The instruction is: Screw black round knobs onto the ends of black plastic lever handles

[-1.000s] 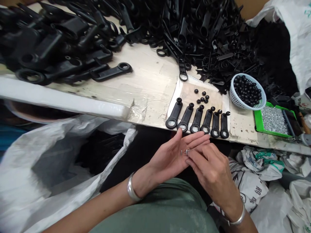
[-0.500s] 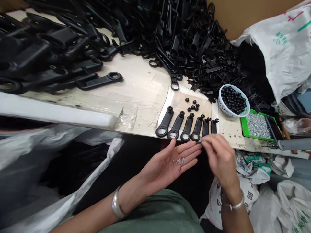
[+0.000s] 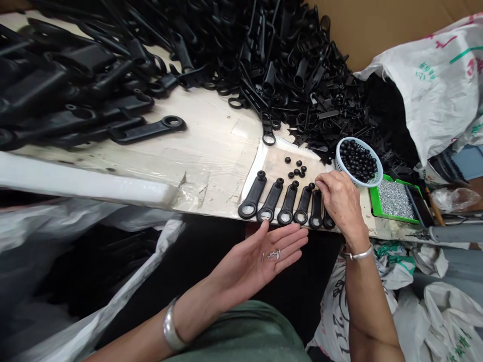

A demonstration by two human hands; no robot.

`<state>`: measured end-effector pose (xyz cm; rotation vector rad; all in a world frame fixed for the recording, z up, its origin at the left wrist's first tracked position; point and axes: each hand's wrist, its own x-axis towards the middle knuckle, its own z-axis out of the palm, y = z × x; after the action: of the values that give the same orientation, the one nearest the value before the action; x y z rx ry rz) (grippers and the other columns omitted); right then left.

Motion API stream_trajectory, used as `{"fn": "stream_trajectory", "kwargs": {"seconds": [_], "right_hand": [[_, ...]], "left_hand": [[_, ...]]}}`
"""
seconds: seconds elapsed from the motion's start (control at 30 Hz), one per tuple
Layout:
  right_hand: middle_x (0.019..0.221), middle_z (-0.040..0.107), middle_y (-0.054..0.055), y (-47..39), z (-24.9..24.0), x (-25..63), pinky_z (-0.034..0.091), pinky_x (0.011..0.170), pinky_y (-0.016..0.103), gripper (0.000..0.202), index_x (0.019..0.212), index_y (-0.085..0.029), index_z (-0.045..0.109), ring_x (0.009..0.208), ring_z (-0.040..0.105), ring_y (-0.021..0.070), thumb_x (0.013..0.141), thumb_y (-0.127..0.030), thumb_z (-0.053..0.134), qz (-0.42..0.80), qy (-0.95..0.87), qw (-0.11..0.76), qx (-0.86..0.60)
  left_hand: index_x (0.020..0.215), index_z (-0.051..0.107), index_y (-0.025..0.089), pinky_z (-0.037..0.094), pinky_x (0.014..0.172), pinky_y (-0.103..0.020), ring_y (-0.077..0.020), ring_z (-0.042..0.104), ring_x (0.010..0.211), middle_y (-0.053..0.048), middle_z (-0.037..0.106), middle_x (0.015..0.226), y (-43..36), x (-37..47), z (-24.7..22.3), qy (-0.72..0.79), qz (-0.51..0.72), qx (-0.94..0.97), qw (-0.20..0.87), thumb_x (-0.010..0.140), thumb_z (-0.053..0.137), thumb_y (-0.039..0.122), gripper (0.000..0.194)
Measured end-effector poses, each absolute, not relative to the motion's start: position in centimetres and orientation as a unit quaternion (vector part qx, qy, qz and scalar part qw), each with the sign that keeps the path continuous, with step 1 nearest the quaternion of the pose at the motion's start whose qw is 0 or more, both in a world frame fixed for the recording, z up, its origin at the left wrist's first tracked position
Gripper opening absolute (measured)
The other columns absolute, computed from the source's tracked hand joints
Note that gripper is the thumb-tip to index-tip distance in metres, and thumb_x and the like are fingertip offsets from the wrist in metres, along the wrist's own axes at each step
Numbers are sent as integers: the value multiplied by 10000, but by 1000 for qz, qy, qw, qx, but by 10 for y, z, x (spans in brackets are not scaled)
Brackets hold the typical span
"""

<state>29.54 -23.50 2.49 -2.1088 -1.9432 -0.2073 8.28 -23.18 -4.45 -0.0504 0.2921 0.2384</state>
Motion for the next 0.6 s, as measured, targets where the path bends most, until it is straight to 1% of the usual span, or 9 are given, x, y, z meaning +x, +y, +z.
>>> {"fn": "stream_trajectory", "kwargs": {"seconds": [0.2,0.37,0.5,0.6], "right_hand": [[884,675,70,-234,25,295,435,769,349,182,924,-203,679,881,582,232,960,-267,512,-75,-687,92,-717],[912,686,79,-227,25,294,449,804,359,110,913,-186,674,888,604,235,923,-248,584,-70,-689,87,-716],[902,693,74,-229,33,290,465,786,356,86,902,-186,678,874,628,228,910,-233,607,-73,-685,117,-716],[884,696,62,-248,44,278,484,743,337,90,902,-190,680,817,640,201,914,-247,612,-75,-687,189,-698]], "left_hand": [[1234,641,61,305,1175,-409,-272,502,1350,-182,572,1403,-231,83,-48,130,121,-23,984,1033,372,456,518],[1250,631,64,293,1179,-421,-278,503,1349,-179,577,1399,-231,82,-45,118,124,-14,985,1033,368,466,527],[1304,589,58,280,1183,-431,-286,472,1374,-184,538,1438,-231,81,-43,114,128,-12,985,1033,355,477,552],[1337,560,53,291,1176,-431,-288,457,1385,-188,520,1453,-231,79,-41,117,136,-12,984,1026,354,502,583]]}}
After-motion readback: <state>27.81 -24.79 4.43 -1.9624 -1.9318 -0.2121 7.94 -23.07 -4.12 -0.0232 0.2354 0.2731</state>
